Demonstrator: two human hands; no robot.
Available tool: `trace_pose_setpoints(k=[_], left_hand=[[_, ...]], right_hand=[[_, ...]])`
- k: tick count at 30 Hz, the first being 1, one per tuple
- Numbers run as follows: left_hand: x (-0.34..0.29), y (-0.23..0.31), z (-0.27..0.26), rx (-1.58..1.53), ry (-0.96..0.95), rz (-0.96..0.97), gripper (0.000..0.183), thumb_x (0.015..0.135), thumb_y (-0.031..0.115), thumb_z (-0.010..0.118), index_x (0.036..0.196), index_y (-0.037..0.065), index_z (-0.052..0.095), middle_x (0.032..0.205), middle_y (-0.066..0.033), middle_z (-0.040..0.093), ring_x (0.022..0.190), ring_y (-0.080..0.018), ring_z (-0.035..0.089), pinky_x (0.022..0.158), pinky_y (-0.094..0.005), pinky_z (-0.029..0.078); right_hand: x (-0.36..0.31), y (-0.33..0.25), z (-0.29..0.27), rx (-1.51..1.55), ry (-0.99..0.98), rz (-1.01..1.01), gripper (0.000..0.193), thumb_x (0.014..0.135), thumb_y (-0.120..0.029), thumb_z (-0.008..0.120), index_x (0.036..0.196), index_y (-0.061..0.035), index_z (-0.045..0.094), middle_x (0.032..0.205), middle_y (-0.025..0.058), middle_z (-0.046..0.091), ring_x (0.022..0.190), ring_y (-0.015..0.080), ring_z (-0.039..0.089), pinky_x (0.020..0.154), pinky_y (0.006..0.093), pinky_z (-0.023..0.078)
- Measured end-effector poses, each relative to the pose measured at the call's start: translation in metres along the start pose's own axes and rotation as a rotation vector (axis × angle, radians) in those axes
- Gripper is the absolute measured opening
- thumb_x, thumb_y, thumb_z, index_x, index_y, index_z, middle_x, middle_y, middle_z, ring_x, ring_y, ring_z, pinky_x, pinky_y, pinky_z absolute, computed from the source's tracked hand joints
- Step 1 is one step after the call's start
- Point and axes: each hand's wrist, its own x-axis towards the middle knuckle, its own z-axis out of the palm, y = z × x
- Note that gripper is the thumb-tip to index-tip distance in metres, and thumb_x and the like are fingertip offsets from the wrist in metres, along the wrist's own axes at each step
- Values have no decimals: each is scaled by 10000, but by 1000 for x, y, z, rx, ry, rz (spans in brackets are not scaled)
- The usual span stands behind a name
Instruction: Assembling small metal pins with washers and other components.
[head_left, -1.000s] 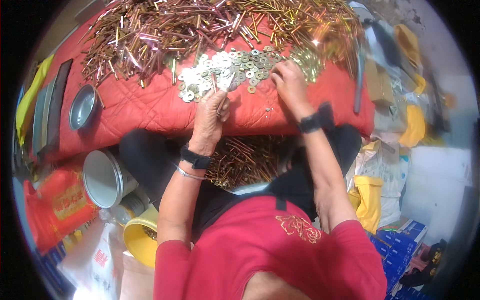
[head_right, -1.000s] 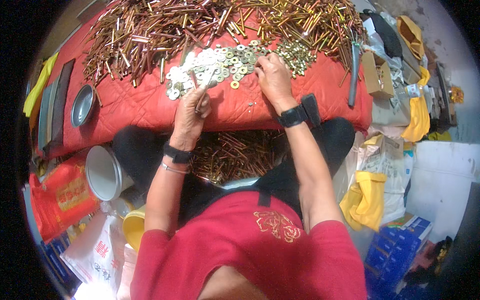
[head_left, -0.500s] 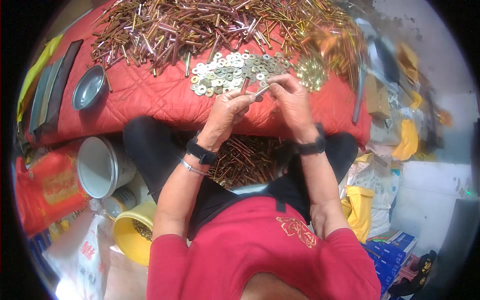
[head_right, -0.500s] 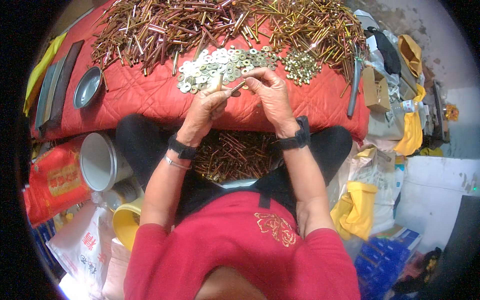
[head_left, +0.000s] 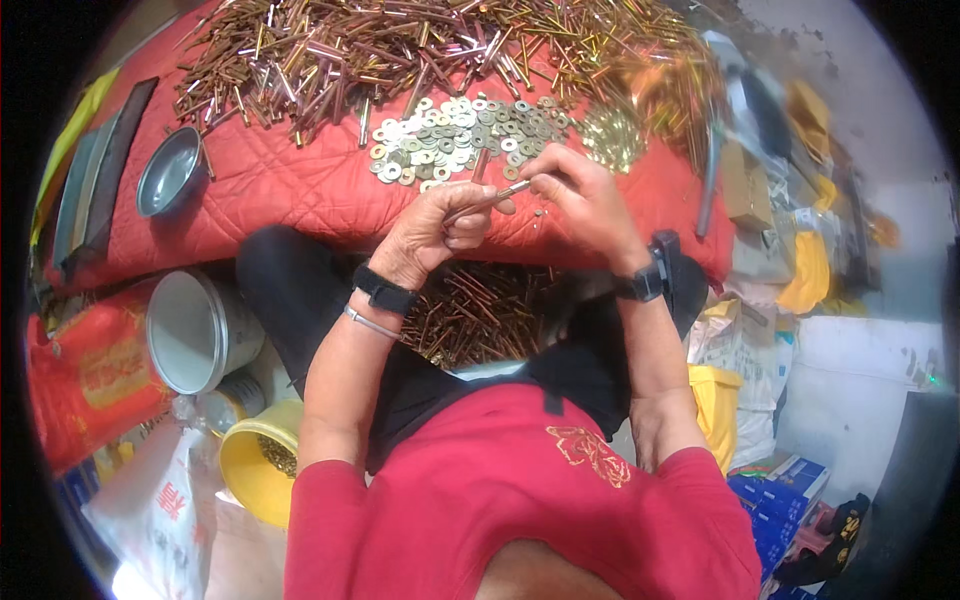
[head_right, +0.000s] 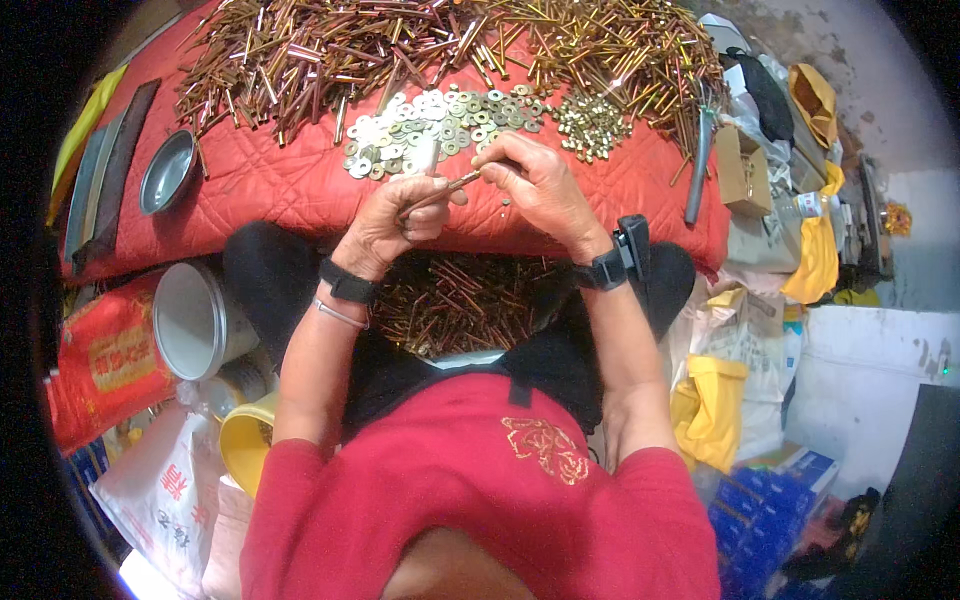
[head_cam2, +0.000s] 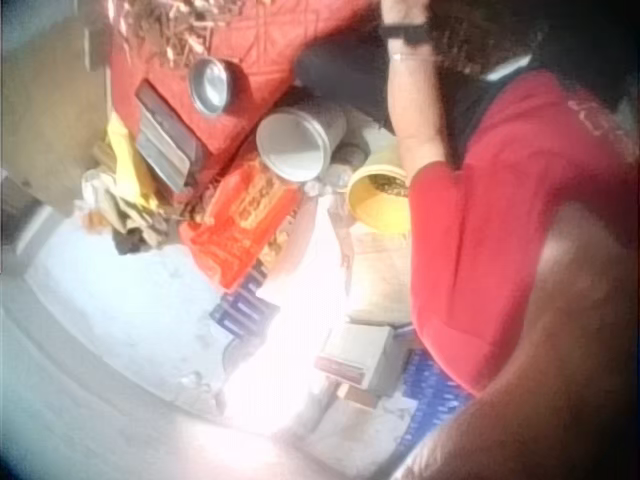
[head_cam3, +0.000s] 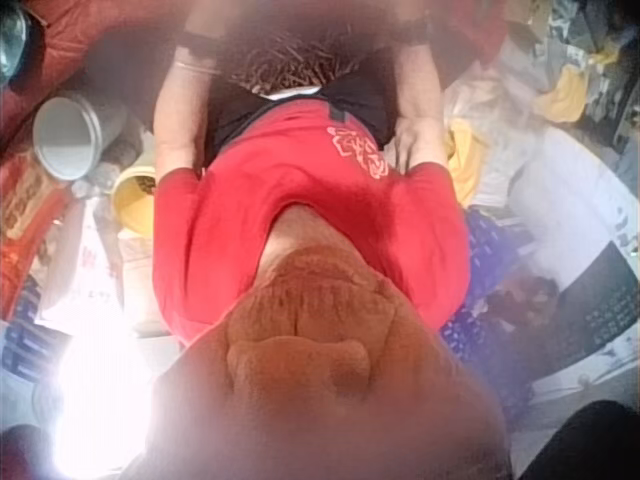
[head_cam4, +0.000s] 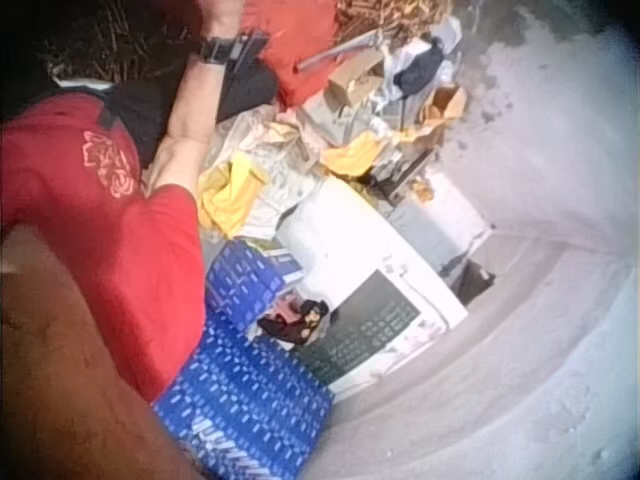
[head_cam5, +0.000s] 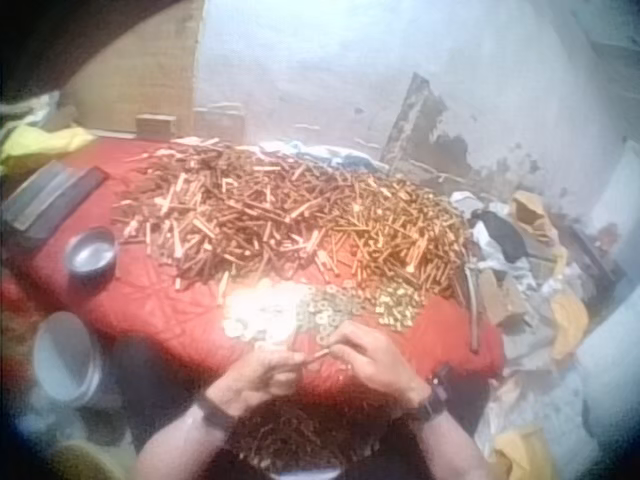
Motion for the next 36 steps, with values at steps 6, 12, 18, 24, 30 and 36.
trace_pose_setpoints(k=[6, 12, 18, 24, 30, 36], left_hand=[[5, -3, -1, -53, -4, -35, 207, 913, 180, 557, 932, -3, 652, 528, 94, 317, 434, -15, 280, 388, -197, 158], [-3, 1, 25, 502, 276, 201, 201, 910, 187, 558, 915, 12, 656, 529, 97, 312, 437, -15, 278, 395, -195, 169], [-1, -1, 1, -177, -74, -57, 243, 942, 164, 524, 942, -56, 628, 550, 90, 350, 440, -10, 295, 384, -171, 203], [-8, 2, 21, 244, 150, 83, 246, 915, 207, 551, 910, -22, 639, 536, 81, 355, 435, -23, 278, 404, -193, 194], [-5, 0, 23, 607, 274, 167, 228, 889, 234, 576, 879, 27, 672, 543, 104, 341, 451, -20, 252, 430, -214, 167], [-1, -3, 20, 456, 267, 125, 196, 880, 218, 593, 873, 43, 681, 551, 110, 356, 464, -11, 263, 433, -205, 176]], right_hand=[[-4, 5, 6, 169, 90, 32, 84, 878, -44, 624, 958, -16, 622, 798, 2, 573, 716, 79, 518, 641, 236, 437], [-7, 13, 3, 460, 63, 354, 55, 893, -53, 619, 935, -18, 624, 848, -12, 599, 763, 80, 552, 690, 231, 466], [-3, 8, 11, 365, 150, -86, 65, 850, 16, 638, 908, -12, 631, 846, -13, 610, 789, 73, 570, 693, 223, 475], [-8, -1, 8, 14, 87, 162, 137, 931, -130, 571, 868, -14, 609, 755, 29, 585, 702, 120, 558, 624, 280, 450], [-12, 12, 3, -12, -2, 258, 230, 964, -234, 526, 958, -18, 603, 740, 52, 554, 701, 152, 549, 629, 321, 450], [-8, 12, 21, -30, 170, 59, 284, 929, -106, 534, 1208, -58, 536, 847, 72, 585, 801, 159, 581, 656, 312, 480]])
